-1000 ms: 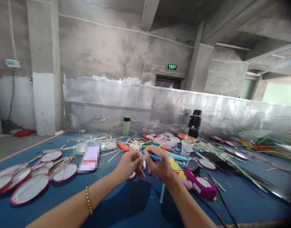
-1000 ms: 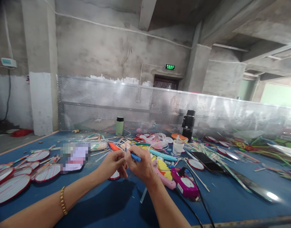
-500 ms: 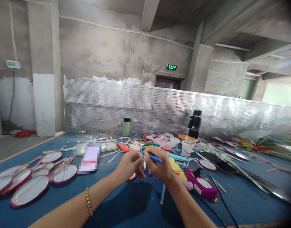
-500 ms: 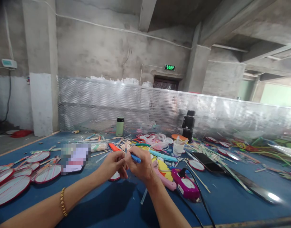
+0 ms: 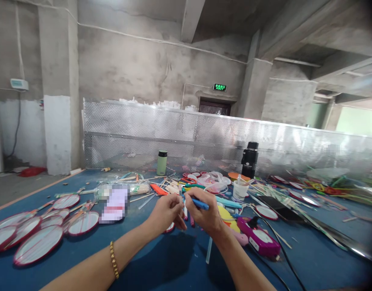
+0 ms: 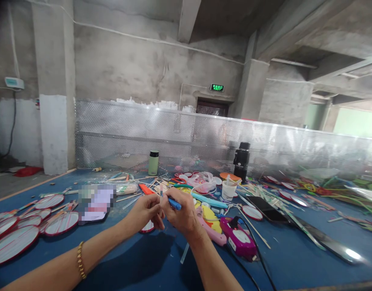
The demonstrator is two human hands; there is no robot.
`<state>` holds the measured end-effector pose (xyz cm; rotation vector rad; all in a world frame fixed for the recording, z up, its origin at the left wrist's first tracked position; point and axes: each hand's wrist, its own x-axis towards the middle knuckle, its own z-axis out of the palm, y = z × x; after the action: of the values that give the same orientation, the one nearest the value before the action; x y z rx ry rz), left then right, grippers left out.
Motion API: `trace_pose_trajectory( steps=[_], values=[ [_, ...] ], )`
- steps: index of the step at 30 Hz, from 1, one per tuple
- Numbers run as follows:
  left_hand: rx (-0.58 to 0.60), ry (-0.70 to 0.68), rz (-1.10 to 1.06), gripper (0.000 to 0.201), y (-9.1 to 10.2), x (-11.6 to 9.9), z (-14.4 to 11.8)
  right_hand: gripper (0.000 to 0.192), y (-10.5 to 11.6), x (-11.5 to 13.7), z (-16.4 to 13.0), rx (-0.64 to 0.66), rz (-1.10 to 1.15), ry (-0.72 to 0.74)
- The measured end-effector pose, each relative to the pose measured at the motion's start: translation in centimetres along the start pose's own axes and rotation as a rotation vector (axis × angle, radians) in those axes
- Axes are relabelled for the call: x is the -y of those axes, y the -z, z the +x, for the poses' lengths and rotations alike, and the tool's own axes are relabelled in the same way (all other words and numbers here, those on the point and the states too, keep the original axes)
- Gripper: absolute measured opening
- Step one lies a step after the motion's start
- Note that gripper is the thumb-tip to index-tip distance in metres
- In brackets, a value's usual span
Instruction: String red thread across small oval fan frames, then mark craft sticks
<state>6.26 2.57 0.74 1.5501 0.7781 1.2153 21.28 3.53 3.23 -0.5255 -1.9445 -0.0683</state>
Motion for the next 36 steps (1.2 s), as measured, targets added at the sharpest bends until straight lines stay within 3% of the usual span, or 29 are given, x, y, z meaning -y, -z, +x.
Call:
trace_pose_trajectory(
  steps=[36],
  values=[
    [-0.002, -0.002, 0.014, 0.034, 0.03, -0.20, -0.10, 0.018, 0.05, 0.01, 0.16, 0.020, -0.005, 0.002]
  ],
)
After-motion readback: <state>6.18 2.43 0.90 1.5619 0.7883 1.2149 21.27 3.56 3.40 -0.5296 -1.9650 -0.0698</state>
